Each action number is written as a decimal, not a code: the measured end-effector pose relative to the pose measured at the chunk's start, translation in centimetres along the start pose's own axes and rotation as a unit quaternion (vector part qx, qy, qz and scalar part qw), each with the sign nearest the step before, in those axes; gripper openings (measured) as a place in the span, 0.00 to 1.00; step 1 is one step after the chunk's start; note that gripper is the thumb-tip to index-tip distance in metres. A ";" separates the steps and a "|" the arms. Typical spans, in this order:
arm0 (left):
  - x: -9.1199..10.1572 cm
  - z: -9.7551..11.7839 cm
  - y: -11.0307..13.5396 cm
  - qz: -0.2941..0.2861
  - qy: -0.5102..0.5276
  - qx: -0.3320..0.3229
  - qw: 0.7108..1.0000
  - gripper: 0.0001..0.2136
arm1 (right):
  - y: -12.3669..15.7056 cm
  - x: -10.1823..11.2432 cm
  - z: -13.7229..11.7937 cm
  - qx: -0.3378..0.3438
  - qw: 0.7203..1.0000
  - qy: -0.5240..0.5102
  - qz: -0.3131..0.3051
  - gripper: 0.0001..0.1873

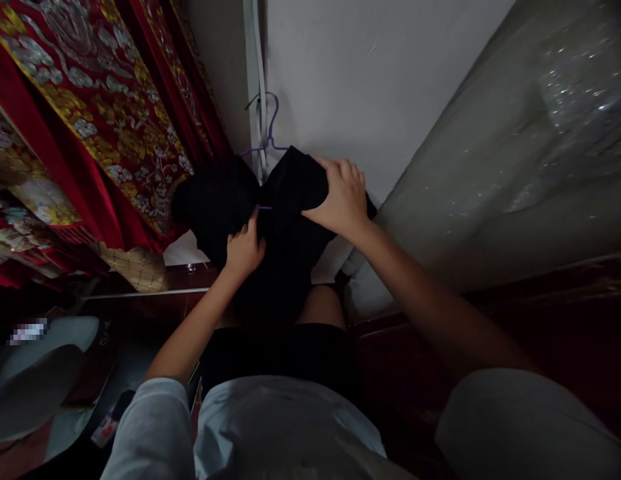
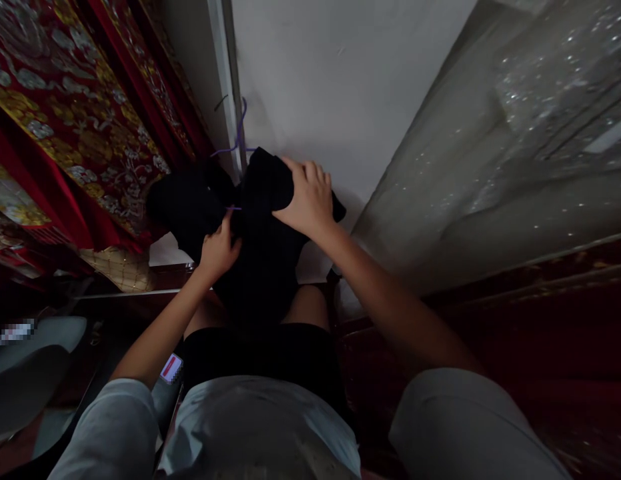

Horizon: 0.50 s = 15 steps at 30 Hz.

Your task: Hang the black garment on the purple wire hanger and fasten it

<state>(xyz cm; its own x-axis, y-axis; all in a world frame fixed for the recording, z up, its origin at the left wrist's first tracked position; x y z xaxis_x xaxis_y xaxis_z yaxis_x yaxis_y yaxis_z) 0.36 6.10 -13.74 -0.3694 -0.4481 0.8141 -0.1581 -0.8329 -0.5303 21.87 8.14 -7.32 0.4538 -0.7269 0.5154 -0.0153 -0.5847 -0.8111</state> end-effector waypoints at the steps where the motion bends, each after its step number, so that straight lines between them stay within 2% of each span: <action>1: -0.3 -0.5 0.0 -0.023 -0.019 0.015 0.999 0.33 | 0.1 0.0 0.5 -0.001 1.000 -0.009 0.004 0.50; 3: -1.0 -1.6 0.3 -0.068 -0.048 0.035 0.996 0.25 | 0.0 -0.1 1.4 -0.001 1.000 -0.025 0.008 0.50; 5: -1.6 -2.3 1.1 -0.088 -0.047 0.036 0.994 0.15 | 0.1 -0.3 1.8 -0.003 0.999 -0.034 0.016 0.50; 8: -2.3 -2.5 3.2 -0.052 0.032 0.026 0.998 0.13 | 2.1 -0.3 1.0 -0.034 0.995 -0.060 0.069 0.47; 10: -3.0 -1.8 5.0 -0.002 0.115 0.042 0.992 0.14 | 5.3 -0.7 -0.4 -0.089 0.982 -0.117 0.116 0.39; 11: -3.4 -1.3 5.9 0.027 0.160 0.059 0.985 0.13 | 7.4 -1.3 -1.2 -0.129 0.969 -0.168 0.129 0.32; 12: -3.9 -0.6 6.7 0.058 0.206 0.078 0.974 0.11 | 9.7 -2.2 -2.0 -0.178 0.950 -0.230 0.116 0.25; 13: -4.4 0.2 7.5 0.087 0.252 0.093 0.959 0.10 | 12.1 -3.5 -2.9 -0.234 0.923 -0.294 0.082 0.19; 15: -5.4 2.0 8.8 0.128 0.322 0.115 0.931 0.08 | 16.9 -5.9 -4.5 -0.346 0.856 -0.385 0.005 0.16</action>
<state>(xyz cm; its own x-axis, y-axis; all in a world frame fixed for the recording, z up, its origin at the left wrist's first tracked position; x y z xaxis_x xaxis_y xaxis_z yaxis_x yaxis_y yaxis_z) 2.79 0.57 -22.34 -0.8521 -0.4157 0.3179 0.1835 -0.8062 -0.5625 14.90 0.95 -22.81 0.8988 -0.4364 -0.0409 -0.4257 -0.8469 -0.3188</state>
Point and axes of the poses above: each hand's wrist, its own y-axis away from the middle knuckle, its own x-axis out of the back of the hand, z = x × y, the point moved 5 cm from there along -y, towards the middle knuckle, and after that the axes turned 12 degrees about z, right-handed, at the moved point
